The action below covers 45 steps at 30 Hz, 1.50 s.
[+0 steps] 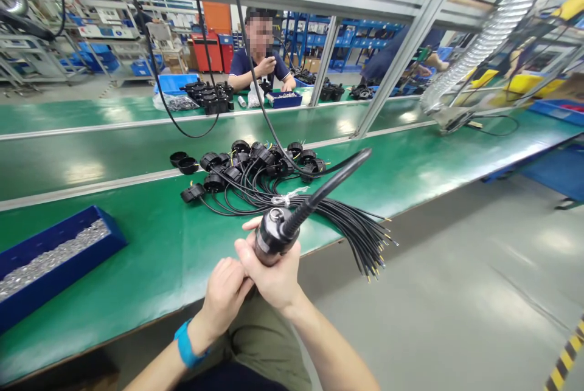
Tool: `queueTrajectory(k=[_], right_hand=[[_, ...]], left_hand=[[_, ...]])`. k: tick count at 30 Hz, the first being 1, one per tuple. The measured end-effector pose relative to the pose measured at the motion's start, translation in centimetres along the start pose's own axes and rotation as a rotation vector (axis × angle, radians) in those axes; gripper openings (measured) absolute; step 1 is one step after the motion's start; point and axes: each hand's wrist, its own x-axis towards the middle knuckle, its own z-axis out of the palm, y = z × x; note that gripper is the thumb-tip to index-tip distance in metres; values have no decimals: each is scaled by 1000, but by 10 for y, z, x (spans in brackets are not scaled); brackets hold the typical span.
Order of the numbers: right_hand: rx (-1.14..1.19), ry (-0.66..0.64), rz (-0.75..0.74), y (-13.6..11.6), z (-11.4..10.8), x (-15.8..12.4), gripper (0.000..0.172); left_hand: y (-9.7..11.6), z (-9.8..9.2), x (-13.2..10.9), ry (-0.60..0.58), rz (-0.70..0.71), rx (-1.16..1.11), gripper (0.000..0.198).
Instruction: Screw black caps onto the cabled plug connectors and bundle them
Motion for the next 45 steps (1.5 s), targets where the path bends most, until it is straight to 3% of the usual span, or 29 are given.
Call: queueTrajectory(k=[7, 17, 34, 38, 45], right_hand=[[0, -16, 5, 1, 0, -2, 18], [21, -8, -16, 2, 2, 0, 17], [-42, -54, -57, 9, -4, -1, 17], [-77, -53, -87, 12, -5, -3, 19], [-108, -36, -99, 12, -3, -4, 22]], left_hand=[[-2, 1, -5, -6, 16, 34, 15], [-5, 7, -2, 28, -93, -79, 14], [-7, 17, -6, 35, -70, -80, 11], [-6, 13, -4, 16, -75, -91, 3], [-4, 6, 0, 0, -75, -111, 11]])
